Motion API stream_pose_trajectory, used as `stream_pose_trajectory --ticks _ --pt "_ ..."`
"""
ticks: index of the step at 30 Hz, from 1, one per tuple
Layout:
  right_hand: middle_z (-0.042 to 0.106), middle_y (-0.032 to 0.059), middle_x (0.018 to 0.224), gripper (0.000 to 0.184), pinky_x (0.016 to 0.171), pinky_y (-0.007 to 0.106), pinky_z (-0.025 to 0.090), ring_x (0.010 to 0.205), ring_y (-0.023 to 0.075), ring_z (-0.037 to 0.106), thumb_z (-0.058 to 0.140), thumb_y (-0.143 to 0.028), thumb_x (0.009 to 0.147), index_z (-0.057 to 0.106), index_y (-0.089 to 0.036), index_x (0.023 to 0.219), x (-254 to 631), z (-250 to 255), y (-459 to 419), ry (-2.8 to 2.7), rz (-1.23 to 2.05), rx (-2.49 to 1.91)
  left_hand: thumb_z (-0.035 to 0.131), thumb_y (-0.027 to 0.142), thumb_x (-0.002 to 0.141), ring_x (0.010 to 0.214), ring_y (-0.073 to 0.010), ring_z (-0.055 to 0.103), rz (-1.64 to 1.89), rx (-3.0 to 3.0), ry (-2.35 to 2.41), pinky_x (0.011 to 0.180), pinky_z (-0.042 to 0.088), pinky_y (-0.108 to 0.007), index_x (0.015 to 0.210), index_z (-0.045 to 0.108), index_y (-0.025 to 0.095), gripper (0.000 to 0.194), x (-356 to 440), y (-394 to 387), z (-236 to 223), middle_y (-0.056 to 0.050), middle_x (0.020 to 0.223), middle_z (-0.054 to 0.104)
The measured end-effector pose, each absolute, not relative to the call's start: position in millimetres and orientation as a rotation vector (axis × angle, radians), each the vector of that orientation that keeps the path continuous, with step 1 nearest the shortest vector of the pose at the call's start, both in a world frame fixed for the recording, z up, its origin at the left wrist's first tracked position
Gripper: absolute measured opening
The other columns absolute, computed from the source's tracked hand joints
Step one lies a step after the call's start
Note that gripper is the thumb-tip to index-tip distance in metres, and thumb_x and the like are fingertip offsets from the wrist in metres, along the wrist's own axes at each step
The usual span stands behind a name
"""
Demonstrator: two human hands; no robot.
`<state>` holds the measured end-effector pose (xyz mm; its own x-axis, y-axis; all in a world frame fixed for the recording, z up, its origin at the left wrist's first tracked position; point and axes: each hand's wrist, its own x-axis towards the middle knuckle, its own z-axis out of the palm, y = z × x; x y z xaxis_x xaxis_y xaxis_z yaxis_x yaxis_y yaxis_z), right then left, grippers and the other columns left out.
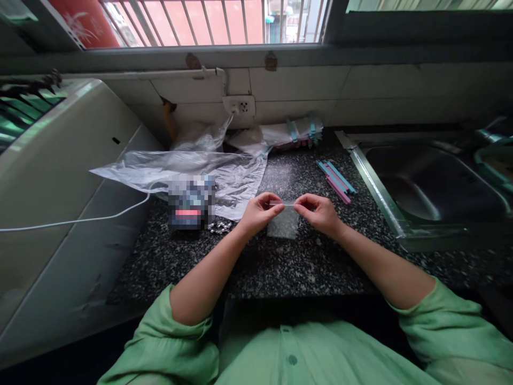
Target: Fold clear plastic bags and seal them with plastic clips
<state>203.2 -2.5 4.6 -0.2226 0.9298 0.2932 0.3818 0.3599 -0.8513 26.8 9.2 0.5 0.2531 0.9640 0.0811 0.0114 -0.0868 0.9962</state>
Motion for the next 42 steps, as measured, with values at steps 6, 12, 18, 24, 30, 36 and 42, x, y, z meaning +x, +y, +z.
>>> stream_pose_trajectory --ticks 6,12,18,24,30,36,42 --pt "0.060 0.0011 0.062 0.021 0.051 0.023 0.041 0.054 0.0103 0.050 0.056 -0.037 0.076 0.059 -0.017 0.069 201.6 4.5 -3.6 -1.817 0.809 -1.136 0.068 0.036 0.061 0.056 -0.0092 0.049 1.058 1.442 0.995 0.056 0.039 -0.022 0.062 0.060 0.015 0.022 26.7 9.1 1.4 0.002 0.058 0.056" --pt "0.060 0.0012 0.062 0.021 0.050 0.023 0.040 0.052 0.0103 0.049 0.056 -0.037 0.076 0.060 -0.017 0.070 203.1 5.1 -4.1 -1.817 0.769 -1.162 0.067 0.036 0.061 0.056 -0.0099 0.050 1.098 1.455 1.025 0.055 0.040 -0.022 0.061 0.060 0.015 0.022 25.9 9.8 1.2 0.001 0.058 0.056" --pt "0.060 0.0012 0.062 0.019 0.049 0.023 0.040 0.051 0.0098 0.048 0.056 -0.035 0.076 0.060 -0.017 0.069 203.5 3.1 -4.1 -1.825 0.726 -1.157 0.068 0.037 0.060 0.051 -0.0080 0.046 1.071 1.421 1.026 0.051 0.037 -0.021 0.060 0.057 0.015 0.025 26.5 9.1 2.5 0.004 0.053 0.052" --pt "0.058 0.0000 0.059 0.017 0.047 0.022 0.038 0.049 0.0090 0.046 0.055 -0.031 0.076 0.059 -0.017 0.066 201.7 5.1 -5.7 -1.856 0.701 -1.157 0.070 0.040 0.057 0.052 -0.0074 0.045 0.973 1.377 1.014 0.051 0.035 -0.020 0.064 0.055 0.015 0.030 27.6 7.8 3.4 0.004 0.056 0.052" --pt "0.056 -0.0010 0.056 0.016 0.047 0.022 0.037 0.049 0.0088 0.045 0.054 -0.028 0.076 0.058 -0.018 0.064 201.3 5.5 -6.9 -1.872 0.710 -1.148 0.070 0.042 0.057 0.056 -0.0086 0.048 0.969 1.392 0.972 0.056 0.038 -0.021 0.063 0.057 0.014 0.032 28.6 7.3 1.9 0.003 0.058 0.053" --pt "0.056 -0.0006 0.057 0.016 0.048 0.022 0.038 0.050 0.0091 0.046 0.053 -0.028 0.076 0.058 -0.017 0.064 201.4 4.6 -6.7 -1.882 0.729 -1.135 0.069 0.040 0.058 0.055 -0.0083 0.047 0.984 1.400 0.958 0.057 0.039 -0.022 0.062 0.057 0.014 0.029 27.9 7.9 1.2 0.003 0.058 0.053" --pt "0.058 0.0001 0.060 0.015 0.050 0.022 0.039 0.052 0.0096 0.048 0.054 -0.028 0.077 0.058 -0.017 0.068 201.2 2.5 -6.7 -1.899 0.753 -1.110 0.067 0.034 0.062 0.058 -0.0092 0.048 1.043 1.473 0.952 0.059 0.039 -0.022 0.061 0.058 0.014 0.022 27.1 8.0 1.0 0.002 0.058 0.053"
